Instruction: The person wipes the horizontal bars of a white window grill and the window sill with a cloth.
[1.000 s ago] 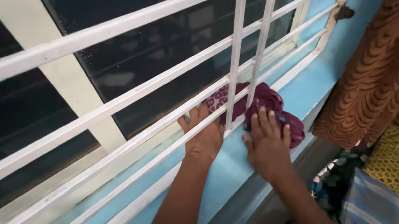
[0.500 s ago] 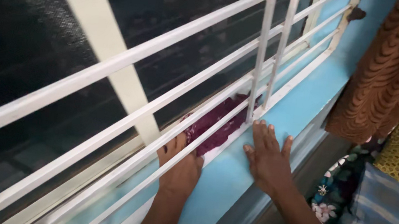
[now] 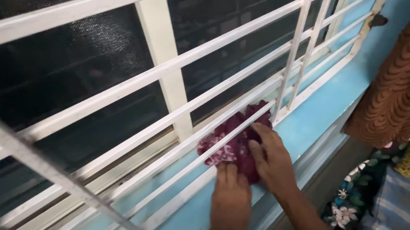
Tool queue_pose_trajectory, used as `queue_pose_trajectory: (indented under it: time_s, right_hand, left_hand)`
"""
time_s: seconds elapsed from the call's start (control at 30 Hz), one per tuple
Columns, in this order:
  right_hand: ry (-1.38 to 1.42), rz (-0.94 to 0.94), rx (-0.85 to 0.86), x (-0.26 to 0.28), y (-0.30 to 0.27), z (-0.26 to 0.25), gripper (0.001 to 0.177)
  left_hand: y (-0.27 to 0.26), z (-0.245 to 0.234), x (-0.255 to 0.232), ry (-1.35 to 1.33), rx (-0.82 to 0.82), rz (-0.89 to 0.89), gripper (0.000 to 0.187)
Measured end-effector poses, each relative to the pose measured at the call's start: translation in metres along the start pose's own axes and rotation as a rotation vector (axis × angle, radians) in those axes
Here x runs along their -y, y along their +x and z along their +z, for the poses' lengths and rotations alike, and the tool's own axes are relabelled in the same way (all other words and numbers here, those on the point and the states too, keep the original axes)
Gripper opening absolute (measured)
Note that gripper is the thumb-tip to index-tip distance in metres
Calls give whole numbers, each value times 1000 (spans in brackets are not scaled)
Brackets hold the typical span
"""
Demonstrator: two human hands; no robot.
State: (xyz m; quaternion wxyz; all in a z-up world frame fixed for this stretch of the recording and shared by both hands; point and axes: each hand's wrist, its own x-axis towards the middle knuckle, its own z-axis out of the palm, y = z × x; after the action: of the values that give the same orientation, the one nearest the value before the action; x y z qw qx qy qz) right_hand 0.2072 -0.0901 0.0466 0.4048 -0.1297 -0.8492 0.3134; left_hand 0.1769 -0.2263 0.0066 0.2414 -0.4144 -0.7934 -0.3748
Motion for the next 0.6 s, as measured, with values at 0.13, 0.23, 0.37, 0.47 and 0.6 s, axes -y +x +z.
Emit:
queue_pose_trajectory:
  time_s: [0.13,0.23,0.37,0.47,0.6]
  right_hand:
    - [89,38,102,20,16,16,56]
    - [75,165,91,21,13,32,67]
    - [99,-114,-49,18,-6,56,79]
    - [144,-30,-98,36,-26,70,65]
    - [-108,-88,200,85,-42,101,55]
  left_hand:
    - [-7,-33,-7,-131,447,151,31]
    - [-14,-67,-5,-266,410,104,25]
    - [-32,-100,14,-199,318,136,29]
    - [-56,-119,28,-85,253,-86,19]
    - [-83,-145,54,122,140,-95,25]
